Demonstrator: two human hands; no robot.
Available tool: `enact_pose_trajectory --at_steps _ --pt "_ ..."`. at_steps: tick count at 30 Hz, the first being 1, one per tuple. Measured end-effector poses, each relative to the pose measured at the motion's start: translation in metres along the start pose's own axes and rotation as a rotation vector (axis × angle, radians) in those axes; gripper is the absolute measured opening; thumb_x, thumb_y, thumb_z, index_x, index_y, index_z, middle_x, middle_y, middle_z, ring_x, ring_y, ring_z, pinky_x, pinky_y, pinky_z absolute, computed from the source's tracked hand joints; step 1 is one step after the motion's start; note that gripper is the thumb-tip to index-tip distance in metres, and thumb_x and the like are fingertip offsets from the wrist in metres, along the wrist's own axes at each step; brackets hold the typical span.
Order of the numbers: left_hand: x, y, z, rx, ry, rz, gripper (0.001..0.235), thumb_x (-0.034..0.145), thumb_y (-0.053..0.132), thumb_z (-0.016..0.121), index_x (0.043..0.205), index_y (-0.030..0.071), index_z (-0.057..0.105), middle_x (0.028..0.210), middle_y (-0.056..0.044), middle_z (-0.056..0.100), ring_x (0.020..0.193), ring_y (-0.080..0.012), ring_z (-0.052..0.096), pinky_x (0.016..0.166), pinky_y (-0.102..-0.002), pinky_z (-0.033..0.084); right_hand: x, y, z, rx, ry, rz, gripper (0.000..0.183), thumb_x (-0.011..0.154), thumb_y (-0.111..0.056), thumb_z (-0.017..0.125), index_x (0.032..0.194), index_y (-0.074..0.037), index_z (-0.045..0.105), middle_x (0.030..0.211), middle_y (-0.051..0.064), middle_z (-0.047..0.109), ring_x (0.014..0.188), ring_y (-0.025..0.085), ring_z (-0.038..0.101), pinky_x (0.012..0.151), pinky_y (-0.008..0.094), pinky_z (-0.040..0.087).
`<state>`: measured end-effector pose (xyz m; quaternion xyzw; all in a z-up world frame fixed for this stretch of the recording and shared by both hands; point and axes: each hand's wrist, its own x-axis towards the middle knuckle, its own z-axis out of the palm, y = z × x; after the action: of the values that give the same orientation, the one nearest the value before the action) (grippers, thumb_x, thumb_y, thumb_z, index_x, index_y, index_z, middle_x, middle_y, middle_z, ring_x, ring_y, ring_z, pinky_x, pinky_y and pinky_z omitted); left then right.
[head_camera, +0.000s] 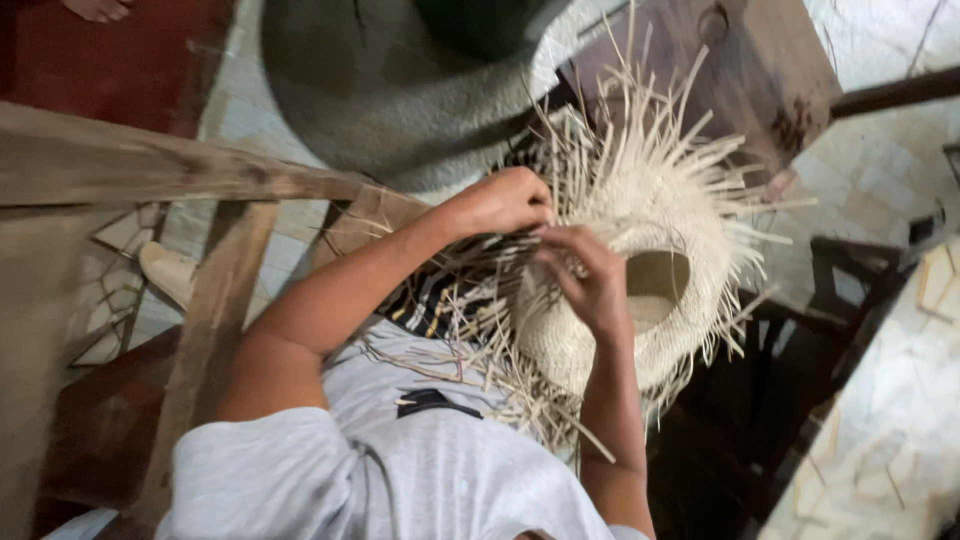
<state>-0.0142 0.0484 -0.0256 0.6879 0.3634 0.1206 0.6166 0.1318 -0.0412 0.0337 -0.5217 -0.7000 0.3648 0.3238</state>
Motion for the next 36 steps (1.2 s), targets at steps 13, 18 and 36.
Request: enact_pose_trajectory --at_steps 13,18,36 --pt "-0.030 0.021 0.027 -0.092 0.174 -0.116 0.017 0.086 0.021 0.051 0.085 0.007 0.061 0.080 -0.015 0.062 0.086 -0.0348 0.058 0.075 -0.042 0.046 0.006 0.007 -0.013 0.005 0.003 0.384 0.022 0.072 -0.024 0.075 0.067 -0.006 0.064 0.057 0.009 0.056 0.052 0.017 0.055 0.053 0.029 0.044" --pt "-0.024 0.015 0.030 -0.110 0.247 -0.057 0.013 0.083 0.020 0.056 0.085 0.008 0.062 0.081 -0.015 0.062 0.085 -0.0346 0.059 0.075 -0.042 0.046 0.014 -0.002 -0.018 0.052 -0.071 0.416 0.030 0.087 -0.026 0.056 0.065 -0.007 0.061 0.056 0.007 0.060 0.053 0.020 0.060 0.056 0.030 0.048" --pt "-0.032 0.021 0.018 0.044 0.248 0.079 0.010 0.086 0.013 0.048 0.088 0.006 0.055 0.080 -0.018 0.053 0.081 -0.0408 0.054 0.070 -0.047 0.044 0.023 -0.009 -0.025 -0.013 -0.215 0.567 0.013 0.086 -0.017 0.054 0.085 -0.006 0.061 0.056 0.006 0.060 0.050 0.016 0.062 0.056 0.027 0.048"
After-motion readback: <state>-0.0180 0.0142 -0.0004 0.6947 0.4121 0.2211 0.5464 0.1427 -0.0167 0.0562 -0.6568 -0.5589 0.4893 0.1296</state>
